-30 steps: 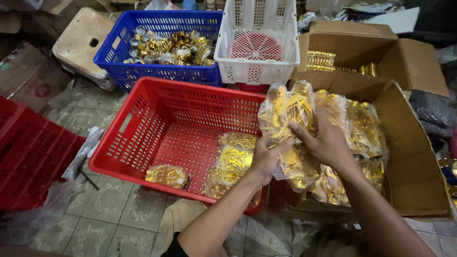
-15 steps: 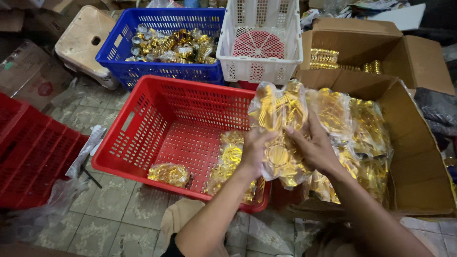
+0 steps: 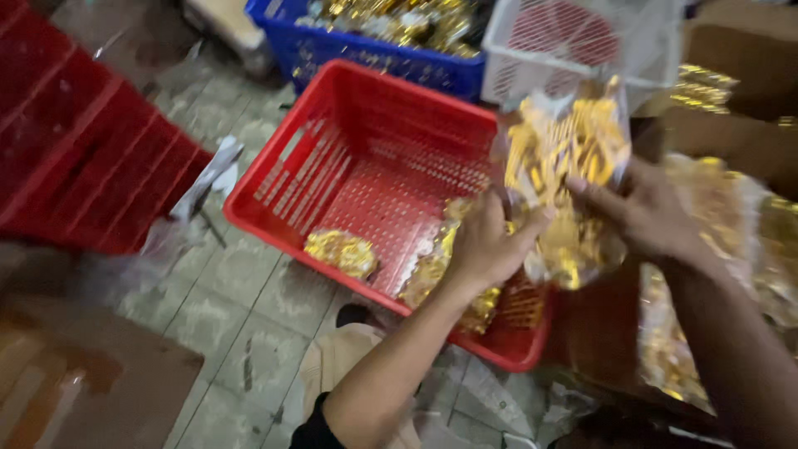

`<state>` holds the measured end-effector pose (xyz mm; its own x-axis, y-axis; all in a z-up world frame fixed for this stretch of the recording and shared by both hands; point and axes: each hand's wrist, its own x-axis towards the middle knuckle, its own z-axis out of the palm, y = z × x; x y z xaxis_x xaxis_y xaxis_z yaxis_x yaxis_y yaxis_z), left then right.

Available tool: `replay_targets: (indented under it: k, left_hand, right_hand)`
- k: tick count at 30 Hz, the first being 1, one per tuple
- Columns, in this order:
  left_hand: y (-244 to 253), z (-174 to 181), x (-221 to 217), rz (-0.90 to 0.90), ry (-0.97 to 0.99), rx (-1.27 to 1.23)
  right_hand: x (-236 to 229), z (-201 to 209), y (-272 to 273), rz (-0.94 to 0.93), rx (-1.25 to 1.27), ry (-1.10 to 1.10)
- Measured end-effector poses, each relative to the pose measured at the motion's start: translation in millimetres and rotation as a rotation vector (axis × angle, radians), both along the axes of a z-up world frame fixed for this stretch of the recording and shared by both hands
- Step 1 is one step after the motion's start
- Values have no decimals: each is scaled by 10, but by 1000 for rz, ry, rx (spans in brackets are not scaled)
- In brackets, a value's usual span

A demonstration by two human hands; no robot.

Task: The person sorts gold-colored decorative items from a cardboard box into a red plastic basket. They repeatedly pick up plastic-wrapped bundles of decorations and place them into the basket.

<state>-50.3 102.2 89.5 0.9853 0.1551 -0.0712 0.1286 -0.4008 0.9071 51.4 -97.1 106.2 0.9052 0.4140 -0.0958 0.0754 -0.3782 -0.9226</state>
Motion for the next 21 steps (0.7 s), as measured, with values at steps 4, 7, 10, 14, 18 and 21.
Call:
replay_targets:
  k: [4,7,10,14,18,21]
  left_hand:
    - [622,-94,-123,5,1,428]
    - [847,-11,-369,-240,299,476]
    - [883,-280,-553,-248,232,424]
    - [987,-666,-696,-263,371,499]
    - [905,-988,-771,-269,389,409]
    - [809,-1150,-864,-290,386,349]
  right_hand:
    - [679,-337,806,213,34,-23]
    - [913,-582,1689,249,-462,38]
    - [1300,-1738,2318,598,-397,-199]
    - [1159,-2957,3091,716,11,-107]
    - [1083,-3844,3580,729,-286,-128]
    - [1139,-4265,3941,721,-384,-62]
